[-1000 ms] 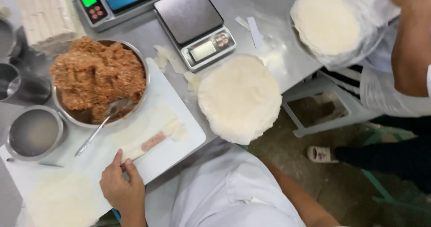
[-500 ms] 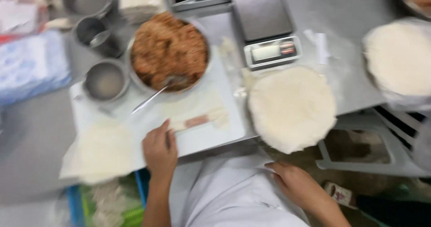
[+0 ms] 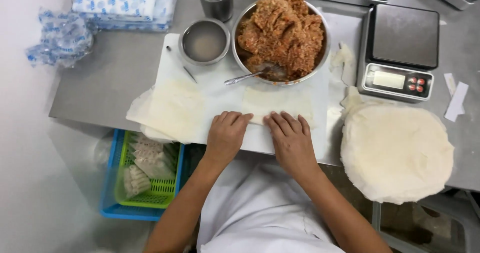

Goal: Rolling spring rolls by placing meat filling on thin wrappers and folding them into cylinders.

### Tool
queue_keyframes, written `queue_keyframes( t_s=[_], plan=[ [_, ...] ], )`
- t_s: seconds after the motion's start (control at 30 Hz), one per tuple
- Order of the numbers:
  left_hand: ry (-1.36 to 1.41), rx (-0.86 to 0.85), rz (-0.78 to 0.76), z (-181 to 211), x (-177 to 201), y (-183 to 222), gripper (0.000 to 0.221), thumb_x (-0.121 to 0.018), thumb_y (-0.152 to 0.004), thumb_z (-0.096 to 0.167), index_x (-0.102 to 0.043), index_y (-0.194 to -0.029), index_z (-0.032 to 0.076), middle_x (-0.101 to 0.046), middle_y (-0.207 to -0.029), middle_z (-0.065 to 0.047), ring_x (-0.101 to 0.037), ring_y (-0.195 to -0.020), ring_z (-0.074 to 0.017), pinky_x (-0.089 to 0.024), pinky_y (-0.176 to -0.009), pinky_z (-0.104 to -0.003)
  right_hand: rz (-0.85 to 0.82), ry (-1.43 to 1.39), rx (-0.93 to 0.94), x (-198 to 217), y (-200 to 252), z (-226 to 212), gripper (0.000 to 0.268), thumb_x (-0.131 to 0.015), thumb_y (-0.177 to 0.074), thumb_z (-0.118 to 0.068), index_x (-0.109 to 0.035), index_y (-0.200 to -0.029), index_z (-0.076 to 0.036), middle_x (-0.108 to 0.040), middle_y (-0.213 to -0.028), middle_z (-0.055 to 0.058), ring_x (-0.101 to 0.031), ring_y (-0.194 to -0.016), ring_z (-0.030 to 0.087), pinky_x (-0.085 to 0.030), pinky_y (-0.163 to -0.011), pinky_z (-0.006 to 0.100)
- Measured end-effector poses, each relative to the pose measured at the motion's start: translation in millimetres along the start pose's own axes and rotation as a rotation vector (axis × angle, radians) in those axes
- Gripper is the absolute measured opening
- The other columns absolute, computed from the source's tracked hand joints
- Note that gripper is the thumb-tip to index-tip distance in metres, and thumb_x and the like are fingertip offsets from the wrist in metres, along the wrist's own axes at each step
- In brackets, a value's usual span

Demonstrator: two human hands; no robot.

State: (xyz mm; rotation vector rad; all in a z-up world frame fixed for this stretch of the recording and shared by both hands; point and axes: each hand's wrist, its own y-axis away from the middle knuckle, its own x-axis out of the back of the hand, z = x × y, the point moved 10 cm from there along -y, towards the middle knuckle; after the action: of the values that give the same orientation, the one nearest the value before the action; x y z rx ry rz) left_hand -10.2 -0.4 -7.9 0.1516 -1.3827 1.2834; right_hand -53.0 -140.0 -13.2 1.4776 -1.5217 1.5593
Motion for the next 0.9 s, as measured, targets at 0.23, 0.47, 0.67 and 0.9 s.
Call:
queue_keyframes(
  t_s=[0.23, 0.47, 0.67, 0.9],
  plan=[
    [-0.075, -0.278, 0.101, 70.5, 12.8, -29.6, 0.007, -0.068, -0.099, 0.014, -0.073, -0.103, 0.015, -0.067, -0.091, -0.007, -0.068, -0.087, -0.0230, -0.055, -0.078, -0.036, 0.017, -0.085, -0.017, 3.4, 7.9, 5.8, 0.046, -0.067, -0.092, -0.011, -0.063, -0.137, -0.008, -0.063, -0.141, 0.012, -0.054, -0.137, 0.033, -0.032, -0.117, 0.058],
    [0.036, -0.125, 0.068, 60.7, 10.4, -20.0, 0.018, -0.061, -0.102, 0.012, -0.067, -0.118, 0.006, -0.070, -0.094, -0.010, -0.071, -0.091, -0.0257, -0.055, -0.084, -0.040, 0.089, -0.101, -0.032, 38.4, 20.4, 20.0, 0.045, -0.065, -0.094, -0.008, -0.063, -0.139, -0.011, -0.063, -0.139, 0.013, -0.058, -0.134, 0.035, -0.035, -0.116, 0.053],
    [0.171, 0.195, -0.072, 5.4, 2.7, 27.3, 0.033, -0.058, -0.103, 0.016, -0.062, -0.136, 0.014, -0.067, -0.134, -0.002, -0.066, -0.119, -0.0210, -0.048, -0.097, -0.039, 0.120, -0.165, 0.017, 29.6, 11.5, 9.8, 0.029, -0.057, -0.105, -0.006, -0.065, -0.133, -0.005, -0.062, -0.148, 0.015, -0.056, -0.142, 0.035, -0.030, -0.122, 0.052],
    [0.117, 0.256, -0.086, -3.4, -6.1, 34.2, 0.022, -0.062, -0.101, 0.022, -0.072, -0.120, 0.019, -0.067, -0.127, -0.003, -0.064, -0.114, -0.0250, -0.045, -0.093, -0.042, 0.177, -0.065, 0.028, 33.9, 26.2, 15.7, 0.027, -0.060, -0.104, 0.001, -0.068, -0.129, 0.005, -0.063, -0.143, 0.025, -0.060, -0.135, 0.043, -0.042, -0.115, 0.060]
  ],
)
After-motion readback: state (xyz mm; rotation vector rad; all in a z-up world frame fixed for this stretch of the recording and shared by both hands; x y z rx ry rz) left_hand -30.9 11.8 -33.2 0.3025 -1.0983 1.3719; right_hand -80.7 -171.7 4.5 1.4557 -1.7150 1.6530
